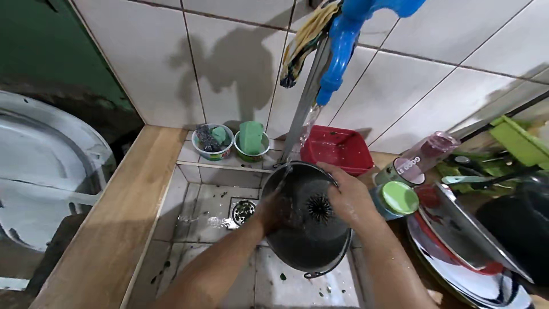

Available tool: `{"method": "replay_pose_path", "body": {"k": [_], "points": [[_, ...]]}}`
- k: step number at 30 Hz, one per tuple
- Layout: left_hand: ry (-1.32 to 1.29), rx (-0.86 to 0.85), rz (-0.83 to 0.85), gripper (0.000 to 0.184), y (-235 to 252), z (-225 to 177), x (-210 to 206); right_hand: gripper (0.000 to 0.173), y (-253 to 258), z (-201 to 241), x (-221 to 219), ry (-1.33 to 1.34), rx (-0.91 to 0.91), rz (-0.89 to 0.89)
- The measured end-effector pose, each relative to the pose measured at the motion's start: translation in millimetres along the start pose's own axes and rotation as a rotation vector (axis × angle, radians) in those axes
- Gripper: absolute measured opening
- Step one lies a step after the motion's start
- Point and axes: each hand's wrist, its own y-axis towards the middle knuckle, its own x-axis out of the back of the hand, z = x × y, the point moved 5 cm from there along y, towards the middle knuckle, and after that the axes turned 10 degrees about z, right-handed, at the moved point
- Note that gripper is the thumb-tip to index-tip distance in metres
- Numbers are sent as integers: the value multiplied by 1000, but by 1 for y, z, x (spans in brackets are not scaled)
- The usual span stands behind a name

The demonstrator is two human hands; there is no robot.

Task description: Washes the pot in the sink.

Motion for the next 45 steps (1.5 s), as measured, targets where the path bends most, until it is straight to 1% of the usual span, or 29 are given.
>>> {"method": "replay_pose_path", "body": {"k": [2,4,5,6,7,9,10,12,13,14,16,17,18,19,21,23,25,26,28,31,33,34,35,36,38,40,42,43,45], "points": [[129,34,-188,50,10,8,18,52,3,-2,4,12,1,11],[159,57,-246,54,12,-4,8,51,3,-6,4,32,19,14],[106,105,-227,63,11,-15,-1,51,4,-6,2,45,25,12],[3,147,-220,68,8,-27,-15,50,4,-5,1,58,27,1],[-97,175,-151,71,9,-41,-30,49,4,-2,-1,66,16,-1],[-371,173,85,75,1,-77,-39,49,2,2,-2,66,3,-7],[-498,100,184,69,-9,-98,-31,49,0,1,-1,61,3,-10],[-811,-119,249,48,-36,-135,5,51,-1,-3,1,39,24,-19],[-1026,-177,212,46,-46,-145,20,51,-1,-5,2,33,33,-28],[-1210,-214,108,47,-53,-151,29,51,-1,-7,3,31,38,-42],[-1422,-314,-50,58,-59,-154,30,50,0,-11,3,30,47,-72],[-1376,-410,-51,61,-65,-152,26,50,0,-11,4,21,50,-75],[-1243,-495,-1,61,-70,-146,19,51,0,-10,4,13,55,-76],[-1039,-516,69,58,-75,-136,8,51,0,-10,4,10,66,-74],[-626,-389,188,53,-74,-103,-20,52,0,-16,4,34,102,-56],[-320,-270,286,46,-61,-68,-25,51,0,-15,2,64,133,-46],[-81,-112,282,40,-42,-37,-16,51,0,-7,0,69,109,-35],[-6,1,227,43,-30,-19,-11,52,1,-6,0,67,99,-27],[2,176,20,45,-17,-3,5,52,5,-6,2,73,84,-26],[13,177,-124,58,-3,-19,-16,51,4,-11,3,66,84,-35],[-179,83,-39,64,-7,-49,-36,49,3,-8,1,61,98,-38],[-341,6,15,61,-11,-70,-42,49,3,-5,0,64,88,-33],[-522,-84,72,52,-21,-94,-36,49,2,-3,-2,61,83,-31],[-715,-170,129,51,-35,-115,-23,48,1,-2,-2,53,86,-28],[-953,-225,254,61,-68,-138,0,49,-1,-4,-1,27,73,-19],[-911,-299,196,58,-91,-133,-2,49,-2,-9,2,54,36,-55],[-701,-386,93,54,-100,-113,-21,49,-2,-16,4,79,13,-84],[-570,-361,70,54,-100,-99,-30,49,-2,-18,5,83,16,-89],[-337,-213,125,55,-92,-69,-44,49,-5,-22,4,99,52,-91]]}}
